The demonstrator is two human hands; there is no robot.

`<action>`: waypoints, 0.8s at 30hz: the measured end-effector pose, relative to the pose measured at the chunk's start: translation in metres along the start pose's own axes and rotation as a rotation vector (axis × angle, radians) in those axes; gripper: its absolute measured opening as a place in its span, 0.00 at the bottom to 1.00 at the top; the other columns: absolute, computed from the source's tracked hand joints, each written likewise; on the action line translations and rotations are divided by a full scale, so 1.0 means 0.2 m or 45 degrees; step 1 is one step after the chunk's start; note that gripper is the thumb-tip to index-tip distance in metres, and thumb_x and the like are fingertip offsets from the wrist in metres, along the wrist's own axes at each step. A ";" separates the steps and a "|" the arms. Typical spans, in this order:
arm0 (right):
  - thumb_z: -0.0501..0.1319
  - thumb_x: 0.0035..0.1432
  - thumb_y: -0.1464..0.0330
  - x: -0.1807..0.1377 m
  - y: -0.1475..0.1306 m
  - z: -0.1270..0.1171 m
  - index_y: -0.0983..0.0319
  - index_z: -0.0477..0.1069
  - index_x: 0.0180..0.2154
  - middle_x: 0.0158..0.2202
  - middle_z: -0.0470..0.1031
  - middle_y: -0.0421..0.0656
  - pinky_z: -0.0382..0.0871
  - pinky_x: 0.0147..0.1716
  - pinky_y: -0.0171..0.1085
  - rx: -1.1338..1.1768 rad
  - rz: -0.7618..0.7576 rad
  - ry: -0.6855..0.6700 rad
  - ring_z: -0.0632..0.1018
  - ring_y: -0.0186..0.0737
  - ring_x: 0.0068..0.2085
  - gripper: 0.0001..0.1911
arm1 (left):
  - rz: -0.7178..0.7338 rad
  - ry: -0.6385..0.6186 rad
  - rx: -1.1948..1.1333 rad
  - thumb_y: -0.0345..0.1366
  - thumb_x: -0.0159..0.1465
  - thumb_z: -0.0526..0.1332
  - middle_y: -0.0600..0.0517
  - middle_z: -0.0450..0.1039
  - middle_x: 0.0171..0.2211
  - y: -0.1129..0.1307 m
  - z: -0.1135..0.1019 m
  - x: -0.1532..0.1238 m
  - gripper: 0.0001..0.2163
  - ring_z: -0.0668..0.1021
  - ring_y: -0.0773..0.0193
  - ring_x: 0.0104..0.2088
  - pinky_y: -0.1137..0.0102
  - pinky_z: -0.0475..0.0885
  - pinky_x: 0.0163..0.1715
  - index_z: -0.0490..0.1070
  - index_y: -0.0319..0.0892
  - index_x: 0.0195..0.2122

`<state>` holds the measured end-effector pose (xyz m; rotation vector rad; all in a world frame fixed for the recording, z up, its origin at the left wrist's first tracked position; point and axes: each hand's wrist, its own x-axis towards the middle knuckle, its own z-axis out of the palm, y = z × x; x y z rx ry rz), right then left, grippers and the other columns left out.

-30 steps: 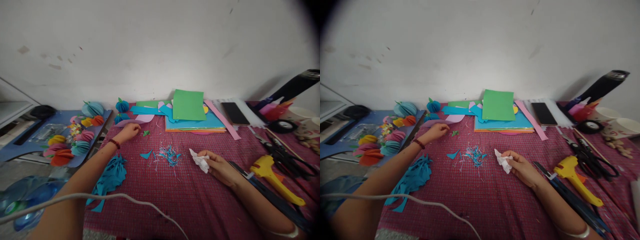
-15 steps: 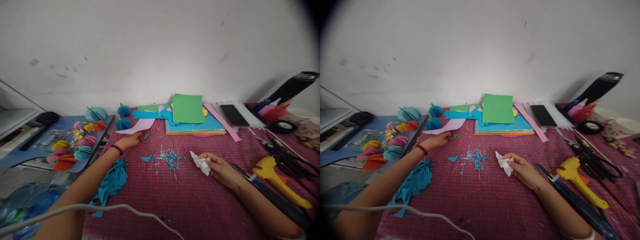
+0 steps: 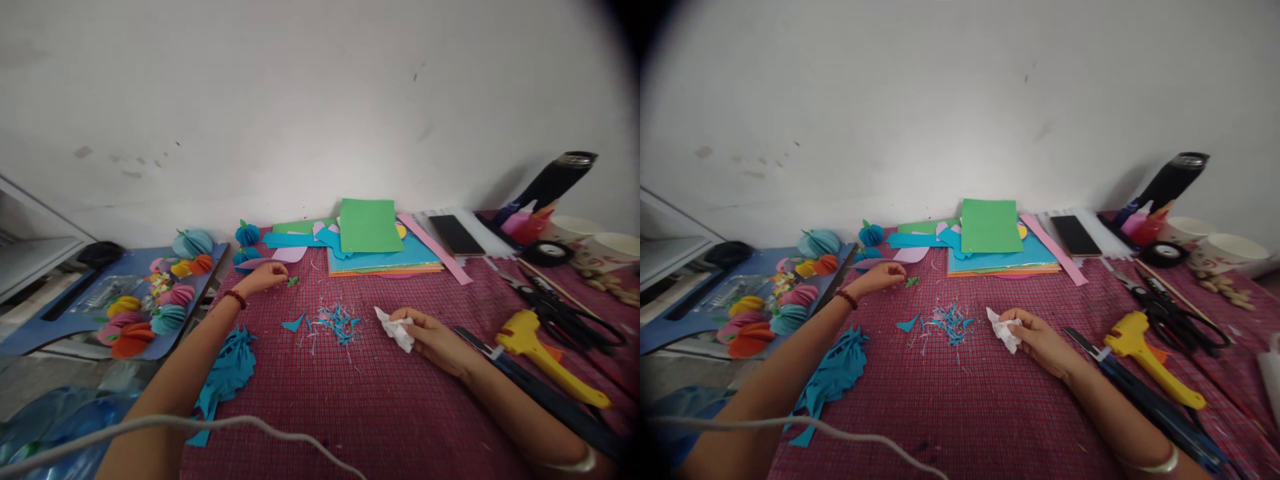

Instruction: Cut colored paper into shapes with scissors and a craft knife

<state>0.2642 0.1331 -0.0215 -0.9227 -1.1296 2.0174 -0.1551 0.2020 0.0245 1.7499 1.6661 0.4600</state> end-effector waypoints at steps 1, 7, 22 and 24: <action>0.68 0.51 0.59 0.00 0.00 0.00 0.61 0.71 0.36 0.31 0.70 0.38 0.58 0.29 0.33 -0.006 -0.007 -0.003 0.68 0.32 0.29 0.15 | 0.008 0.016 -0.044 0.38 0.52 0.57 0.54 0.72 0.25 0.01 0.00 0.00 0.11 0.72 0.67 0.23 0.74 0.63 0.19 0.70 0.41 0.36; 0.69 0.49 0.61 0.01 0.02 -0.01 0.61 0.70 0.36 0.29 0.70 0.37 0.58 0.28 0.31 0.037 -0.029 -0.004 0.68 0.30 0.28 0.15 | 0.078 0.323 -0.284 0.34 0.48 0.54 0.54 0.70 0.22 0.06 -0.02 -0.05 0.06 0.68 0.69 0.21 0.75 0.60 0.19 0.69 0.40 0.24; 0.64 0.52 0.59 0.00 0.00 -0.01 0.62 0.68 0.38 0.29 0.71 0.39 0.60 0.29 0.33 -0.253 -0.170 0.052 0.69 0.33 0.28 0.15 | 0.010 0.679 -1.076 0.38 0.58 0.60 0.57 0.65 0.20 0.13 0.09 -0.24 0.11 0.67 0.72 0.19 0.76 0.64 0.20 0.64 0.39 0.23; 0.59 0.55 0.60 0.02 -0.01 -0.05 0.63 0.68 0.39 0.28 0.70 0.39 0.61 0.30 0.35 -0.503 -0.283 0.169 0.70 0.35 0.28 0.14 | 0.024 0.660 -1.196 0.36 0.50 0.61 0.57 0.65 0.19 0.22 0.15 -0.31 0.08 0.68 0.72 0.20 0.76 0.64 0.20 0.63 0.40 0.21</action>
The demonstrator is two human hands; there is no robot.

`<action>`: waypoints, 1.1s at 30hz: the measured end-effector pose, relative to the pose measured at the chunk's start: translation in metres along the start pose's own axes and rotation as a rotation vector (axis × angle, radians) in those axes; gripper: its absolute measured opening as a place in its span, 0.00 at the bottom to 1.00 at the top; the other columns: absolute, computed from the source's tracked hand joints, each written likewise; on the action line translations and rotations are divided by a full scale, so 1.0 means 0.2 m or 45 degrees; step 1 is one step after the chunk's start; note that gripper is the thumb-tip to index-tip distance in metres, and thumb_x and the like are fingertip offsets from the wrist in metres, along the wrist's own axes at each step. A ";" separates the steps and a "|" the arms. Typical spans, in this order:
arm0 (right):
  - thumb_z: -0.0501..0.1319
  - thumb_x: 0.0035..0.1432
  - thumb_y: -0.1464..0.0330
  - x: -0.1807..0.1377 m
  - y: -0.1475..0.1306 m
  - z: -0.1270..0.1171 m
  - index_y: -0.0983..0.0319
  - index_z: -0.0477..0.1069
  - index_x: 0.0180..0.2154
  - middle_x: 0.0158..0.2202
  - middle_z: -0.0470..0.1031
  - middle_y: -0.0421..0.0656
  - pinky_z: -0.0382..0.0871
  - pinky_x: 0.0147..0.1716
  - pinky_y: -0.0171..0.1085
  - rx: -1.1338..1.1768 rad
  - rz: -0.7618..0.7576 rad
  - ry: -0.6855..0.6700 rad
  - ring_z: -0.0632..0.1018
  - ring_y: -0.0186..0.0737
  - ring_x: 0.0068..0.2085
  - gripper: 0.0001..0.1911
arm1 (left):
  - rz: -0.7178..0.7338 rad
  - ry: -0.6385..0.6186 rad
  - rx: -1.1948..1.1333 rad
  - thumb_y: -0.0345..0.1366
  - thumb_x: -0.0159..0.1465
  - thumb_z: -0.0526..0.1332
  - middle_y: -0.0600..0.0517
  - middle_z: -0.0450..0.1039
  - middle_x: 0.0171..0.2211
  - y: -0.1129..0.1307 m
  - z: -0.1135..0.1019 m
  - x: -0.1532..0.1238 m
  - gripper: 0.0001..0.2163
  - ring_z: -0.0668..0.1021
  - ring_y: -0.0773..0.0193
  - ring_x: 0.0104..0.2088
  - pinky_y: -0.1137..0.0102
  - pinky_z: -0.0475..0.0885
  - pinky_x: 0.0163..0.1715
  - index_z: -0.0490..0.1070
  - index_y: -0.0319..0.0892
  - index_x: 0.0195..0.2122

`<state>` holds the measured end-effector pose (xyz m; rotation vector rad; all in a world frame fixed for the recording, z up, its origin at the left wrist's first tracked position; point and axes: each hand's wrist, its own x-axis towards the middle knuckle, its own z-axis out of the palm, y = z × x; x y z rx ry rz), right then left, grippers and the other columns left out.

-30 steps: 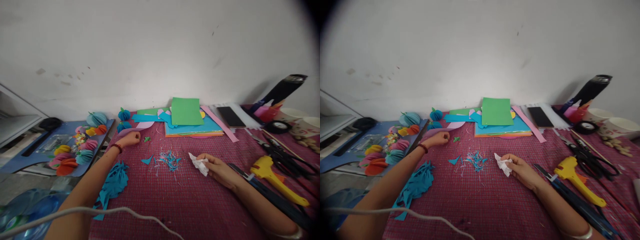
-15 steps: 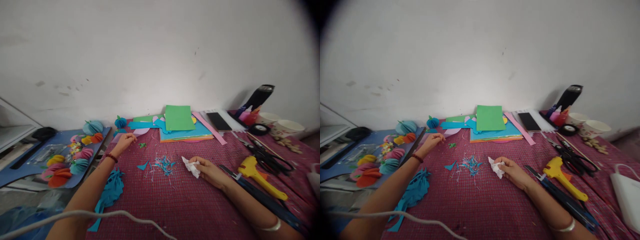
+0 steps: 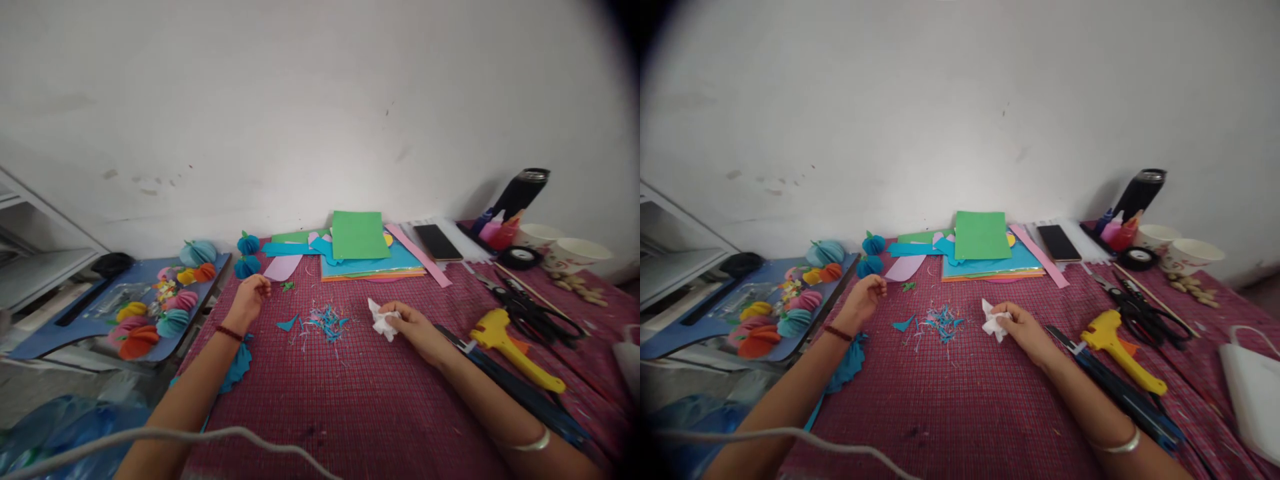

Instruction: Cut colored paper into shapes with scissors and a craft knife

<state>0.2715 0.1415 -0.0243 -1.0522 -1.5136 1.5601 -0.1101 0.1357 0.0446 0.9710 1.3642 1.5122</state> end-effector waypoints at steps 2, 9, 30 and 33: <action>0.57 0.55 0.63 0.02 0.00 -0.04 0.63 0.69 0.40 0.30 0.71 0.41 0.63 0.33 0.38 -0.341 -0.135 0.137 0.71 0.39 0.31 0.13 | -0.036 -0.080 -0.078 0.33 0.46 0.62 0.57 0.67 0.21 0.03 0.11 -0.11 0.06 0.70 0.72 0.21 0.76 0.65 0.22 0.66 0.40 0.22; 0.56 0.55 0.71 -0.08 -0.27 0.01 0.60 0.72 0.40 0.42 0.73 0.48 0.61 0.48 0.45 -0.768 -0.662 0.390 0.71 0.46 0.47 0.10 | 0.074 -0.537 0.022 0.34 0.52 0.64 0.56 0.68 0.21 0.16 0.59 -0.35 0.06 0.69 0.71 0.22 0.75 0.63 0.24 0.68 0.40 0.25; 0.49 0.62 0.68 -0.05 -0.73 0.24 0.61 0.52 0.23 0.23 0.53 0.35 0.50 0.25 0.32 -0.560 -0.621 -0.272 0.58 0.31 0.26 0.14 | 1.124 -0.536 0.733 0.30 0.61 0.58 0.55 0.65 0.20 0.33 0.75 -0.44 0.10 0.69 0.68 0.23 0.73 0.62 0.24 0.66 0.43 0.22; 0.48 0.63 0.68 -0.05 -0.73 0.22 0.61 0.52 0.25 0.23 0.53 0.35 0.50 0.25 0.33 -0.608 -0.654 -0.309 0.58 0.30 0.26 0.14 | 1.085 -0.557 0.685 0.31 0.61 0.58 0.55 0.65 0.20 0.31 0.76 -0.43 0.10 0.69 0.68 0.23 0.73 0.62 0.24 0.67 0.43 0.22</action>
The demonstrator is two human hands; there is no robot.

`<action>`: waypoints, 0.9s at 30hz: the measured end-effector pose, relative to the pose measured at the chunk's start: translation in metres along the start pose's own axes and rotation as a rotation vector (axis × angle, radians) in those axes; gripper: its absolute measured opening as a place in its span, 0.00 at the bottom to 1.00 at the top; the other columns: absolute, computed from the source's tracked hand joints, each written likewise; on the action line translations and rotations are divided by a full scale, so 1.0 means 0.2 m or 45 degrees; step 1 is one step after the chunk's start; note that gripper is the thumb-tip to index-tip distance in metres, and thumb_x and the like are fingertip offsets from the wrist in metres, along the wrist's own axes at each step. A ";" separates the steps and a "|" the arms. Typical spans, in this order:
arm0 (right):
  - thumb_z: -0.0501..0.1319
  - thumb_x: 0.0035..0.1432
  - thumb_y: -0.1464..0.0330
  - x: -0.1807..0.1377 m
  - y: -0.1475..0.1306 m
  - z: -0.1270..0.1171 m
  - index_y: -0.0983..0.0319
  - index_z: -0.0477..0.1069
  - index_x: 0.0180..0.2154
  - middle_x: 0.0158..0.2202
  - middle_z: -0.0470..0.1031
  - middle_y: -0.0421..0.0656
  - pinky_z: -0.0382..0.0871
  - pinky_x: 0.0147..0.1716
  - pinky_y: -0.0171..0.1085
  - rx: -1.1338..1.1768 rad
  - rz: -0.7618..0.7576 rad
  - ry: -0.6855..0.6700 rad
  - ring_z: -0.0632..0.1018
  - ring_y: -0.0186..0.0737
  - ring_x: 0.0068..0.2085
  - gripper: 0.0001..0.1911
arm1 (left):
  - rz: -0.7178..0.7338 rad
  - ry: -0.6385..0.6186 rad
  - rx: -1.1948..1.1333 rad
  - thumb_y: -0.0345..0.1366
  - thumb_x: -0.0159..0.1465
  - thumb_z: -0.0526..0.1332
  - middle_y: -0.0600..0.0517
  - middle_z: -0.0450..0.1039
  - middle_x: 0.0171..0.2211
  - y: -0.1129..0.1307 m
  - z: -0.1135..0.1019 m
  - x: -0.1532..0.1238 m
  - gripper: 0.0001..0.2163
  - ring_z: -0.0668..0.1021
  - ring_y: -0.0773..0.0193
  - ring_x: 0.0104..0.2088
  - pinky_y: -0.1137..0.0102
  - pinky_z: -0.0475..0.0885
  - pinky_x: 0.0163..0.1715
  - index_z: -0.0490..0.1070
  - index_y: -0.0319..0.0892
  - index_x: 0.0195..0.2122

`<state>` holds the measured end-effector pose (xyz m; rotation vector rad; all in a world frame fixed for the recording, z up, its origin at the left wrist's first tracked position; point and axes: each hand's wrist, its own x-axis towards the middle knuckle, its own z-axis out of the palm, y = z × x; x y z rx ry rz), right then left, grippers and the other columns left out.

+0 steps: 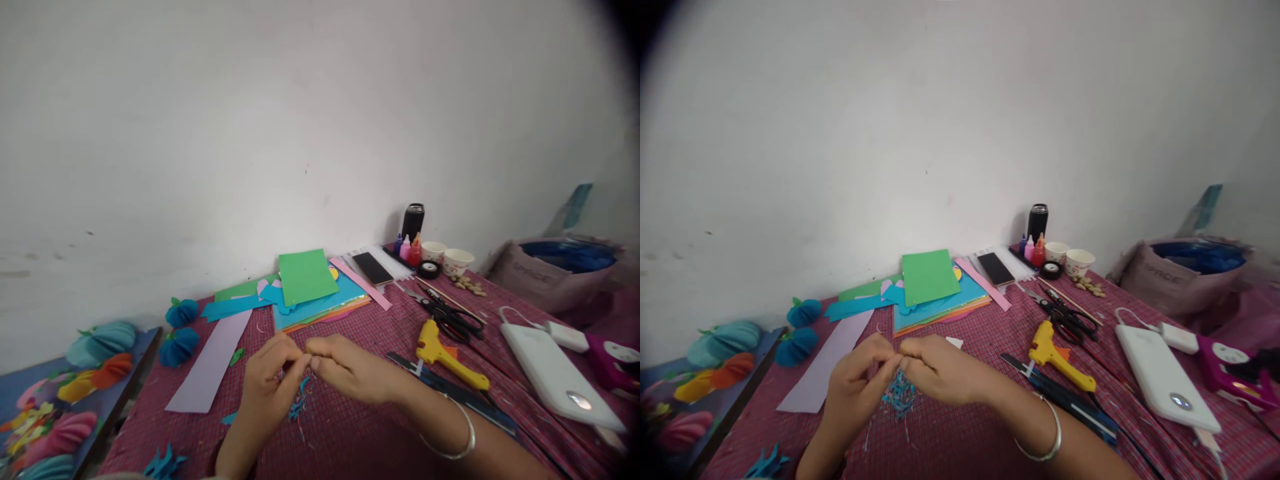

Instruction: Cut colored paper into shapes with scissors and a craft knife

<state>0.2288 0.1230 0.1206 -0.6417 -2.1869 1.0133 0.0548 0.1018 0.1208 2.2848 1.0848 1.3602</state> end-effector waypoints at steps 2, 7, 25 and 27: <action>0.48 0.64 0.67 -0.01 0.01 -0.01 0.60 0.52 0.25 0.23 0.53 0.35 0.50 0.25 0.33 -0.022 -0.016 -0.012 0.58 0.30 0.25 0.14 | -0.025 0.006 -0.054 0.32 0.61 0.59 0.55 0.64 0.19 -0.01 0.01 0.00 0.10 0.68 0.68 0.22 0.73 0.62 0.23 0.66 0.43 0.22; 0.47 0.62 0.70 -0.01 0.03 0.01 0.60 0.52 0.24 0.22 0.54 0.35 0.49 0.25 0.33 -0.030 0.029 0.032 0.57 0.31 0.25 0.13 | -0.043 0.014 -0.062 0.32 0.61 0.60 0.55 0.66 0.20 -0.03 0.03 0.01 0.09 0.69 0.68 0.23 0.72 0.63 0.25 0.68 0.43 0.23; 0.46 0.64 0.68 -0.01 0.03 0.03 0.60 0.53 0.25 0.24 0.57 0.35 0.51 0.26 0.32 -0.044 0.129 0.158 0.60 0.32 0.27 0.13 | -0.360 0.122 -0.335 0.37 0.60 0.60 0.56 0.62 0.20 -0.06 0.10 -0.01 0.11 0.66 0.68 0.23 0.73 0.61 0.25 0.66 0.42 0.21; 0.46 0.64 0.68 -0.01 0.03 0.02 0.61 0.53 0.26 0.24 0.58 0.36 0.52 0.27 0.32 0.001 0.117 0.123 0.61 0.32 0.27 0.13 | -0.415 0.096 -0.407 0.38 0.59 0.61 0.55 0.63 0.21 -0.07 0.10 -0.01 0.12 0.66 0.68 0.24 0.73 0.61 0.25 0.66 0.42 0.21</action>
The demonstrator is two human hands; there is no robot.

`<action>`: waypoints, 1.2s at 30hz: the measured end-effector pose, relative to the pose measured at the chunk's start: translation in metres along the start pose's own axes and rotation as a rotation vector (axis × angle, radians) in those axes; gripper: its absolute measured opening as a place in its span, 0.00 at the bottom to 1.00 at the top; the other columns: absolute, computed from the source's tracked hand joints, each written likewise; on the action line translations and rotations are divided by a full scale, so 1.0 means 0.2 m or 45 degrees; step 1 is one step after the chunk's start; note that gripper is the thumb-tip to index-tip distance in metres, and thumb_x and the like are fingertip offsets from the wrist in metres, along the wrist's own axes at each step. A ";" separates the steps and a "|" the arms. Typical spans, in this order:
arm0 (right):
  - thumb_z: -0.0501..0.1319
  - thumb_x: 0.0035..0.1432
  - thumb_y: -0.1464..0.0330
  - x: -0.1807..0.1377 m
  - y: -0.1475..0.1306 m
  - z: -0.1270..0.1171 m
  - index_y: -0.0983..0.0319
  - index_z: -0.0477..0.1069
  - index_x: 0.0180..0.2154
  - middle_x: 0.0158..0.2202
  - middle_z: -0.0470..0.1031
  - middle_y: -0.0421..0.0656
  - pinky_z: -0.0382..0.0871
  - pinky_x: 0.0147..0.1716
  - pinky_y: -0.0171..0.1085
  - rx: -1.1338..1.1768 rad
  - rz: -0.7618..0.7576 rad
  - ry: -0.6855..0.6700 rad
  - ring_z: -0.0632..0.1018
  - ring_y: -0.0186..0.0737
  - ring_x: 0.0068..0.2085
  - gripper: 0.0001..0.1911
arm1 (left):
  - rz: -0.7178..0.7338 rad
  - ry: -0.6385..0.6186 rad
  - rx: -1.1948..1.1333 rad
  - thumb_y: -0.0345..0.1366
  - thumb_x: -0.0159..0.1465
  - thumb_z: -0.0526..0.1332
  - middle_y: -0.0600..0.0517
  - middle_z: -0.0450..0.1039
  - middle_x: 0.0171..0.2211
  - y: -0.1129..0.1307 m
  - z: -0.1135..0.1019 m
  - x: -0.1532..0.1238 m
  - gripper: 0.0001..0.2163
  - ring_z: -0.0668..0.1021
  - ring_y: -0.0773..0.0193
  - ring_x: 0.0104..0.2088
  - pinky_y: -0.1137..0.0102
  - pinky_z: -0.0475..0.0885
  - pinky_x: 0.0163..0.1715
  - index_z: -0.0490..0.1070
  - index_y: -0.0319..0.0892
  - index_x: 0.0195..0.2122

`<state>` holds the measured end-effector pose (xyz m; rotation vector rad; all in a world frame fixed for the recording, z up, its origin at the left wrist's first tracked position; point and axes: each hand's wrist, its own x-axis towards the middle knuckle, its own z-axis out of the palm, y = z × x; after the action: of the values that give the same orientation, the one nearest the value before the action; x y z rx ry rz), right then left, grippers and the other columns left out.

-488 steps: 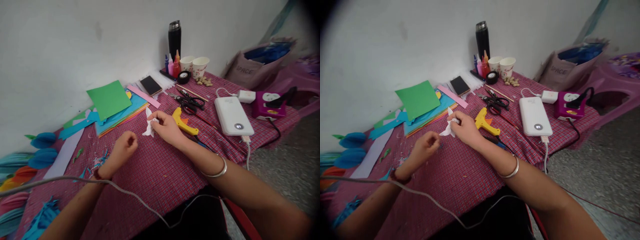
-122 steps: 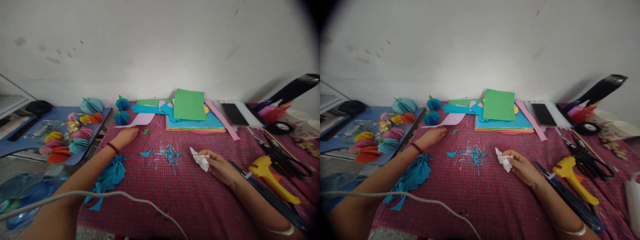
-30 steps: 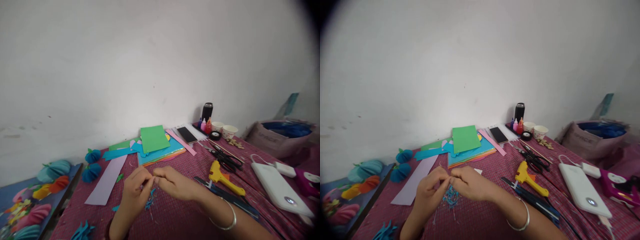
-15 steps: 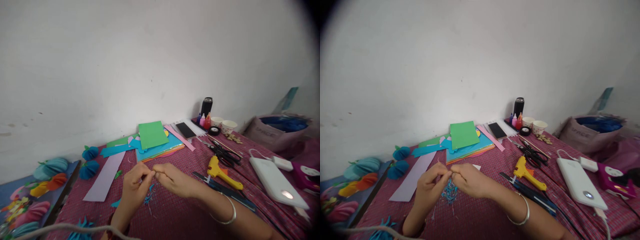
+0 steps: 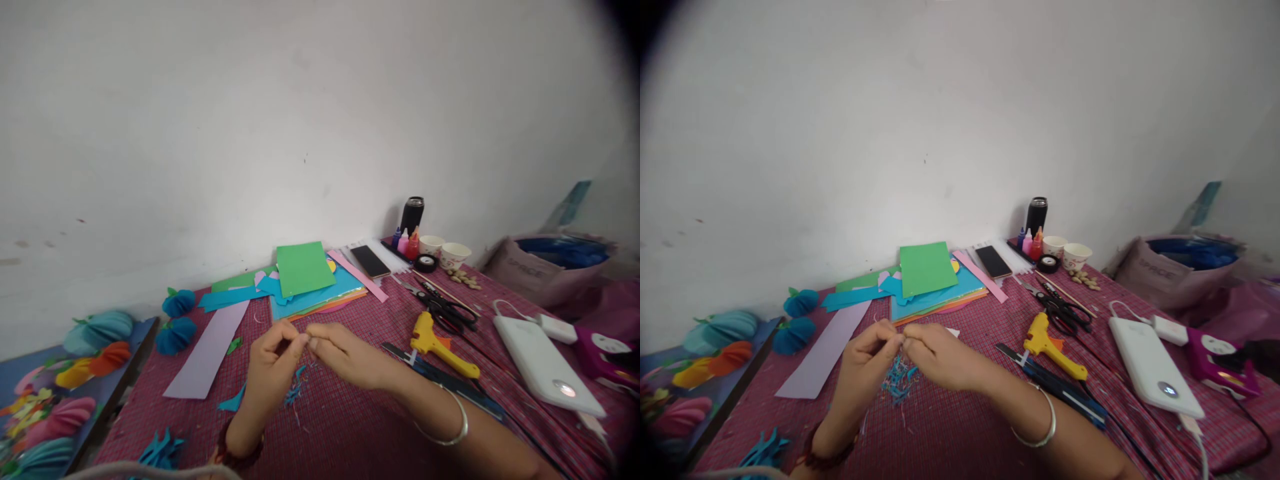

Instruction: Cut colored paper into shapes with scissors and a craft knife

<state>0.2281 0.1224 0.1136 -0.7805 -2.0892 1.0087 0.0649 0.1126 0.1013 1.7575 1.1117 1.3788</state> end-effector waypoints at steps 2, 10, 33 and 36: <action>0.47 0.63 0.68 0.00 -0.01 -0.01 0.61 0.54 0.26 0.25 0.58 0.36 0.53 0.27 0.32 0.044 -0.003 -0.033 0.61 0.32 0.27 0.12 | -0.031 -0.023 -0.032 0.39 0.59 0.61 0.55 0.63 0.20 -0.01 -0.01 0.00 0.12 0.66 0.67 0.24 0.73 0.61 0.25 0.66 0.42 0.21; 0.47 0.63 0.66 0.01 0.00 -0.01 0.60 0.51 0.23 0.22 0.54 0.34 0.49 0.25 0.33 0.035 0.054 -0.034 0.58 0.31 0.25 0.15 | 0.077 -0.032 0.071 0.37 0.60 0.60 0.56 0.62 0.20 0.02 -0.01 0.00 0.12 0.65 0.68 0.23 0.73 0.60 0.25 0.65 0.42 0.20; 0.49 0.64 0.66 0.00 0.03 0.00 0.61 0.54 0.24 0.23 0.56 0.35 0.48 0.25 0.32 -0.109 0.011 -0.084 0.59 0.30 0.26 0.15 | 0.155 -0.085 0.380 0.35 0.61 0.58 0.56 0.61 0.19 0.03 -0.03 -0.01 0.13 0.66 0.68 0.22 0.73 0.60 0.23 0.62 0.43 0.20; 0.50 0.63 0.68 0.00 0.04 0.01 0.61 0.53 0.23 0.22 0.54 0.34 0.47 0.24 0.32 -0.088 0.039 -0.071 0.58 0.29 0.25 0.15 | 0.156 -0.112 0.374 0.36 0.61 0.57 0.57 0.61 0.19 0.03 -0.04 -0.01 0.13 0.65 0.69 0.22 0.73 0.60 0.23 0.62 0.42 0.19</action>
<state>0.2284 0.1259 0.1062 -0.8295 -2.1756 0.9896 0.0587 0.1078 0.1077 2.1054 1.2249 1.2427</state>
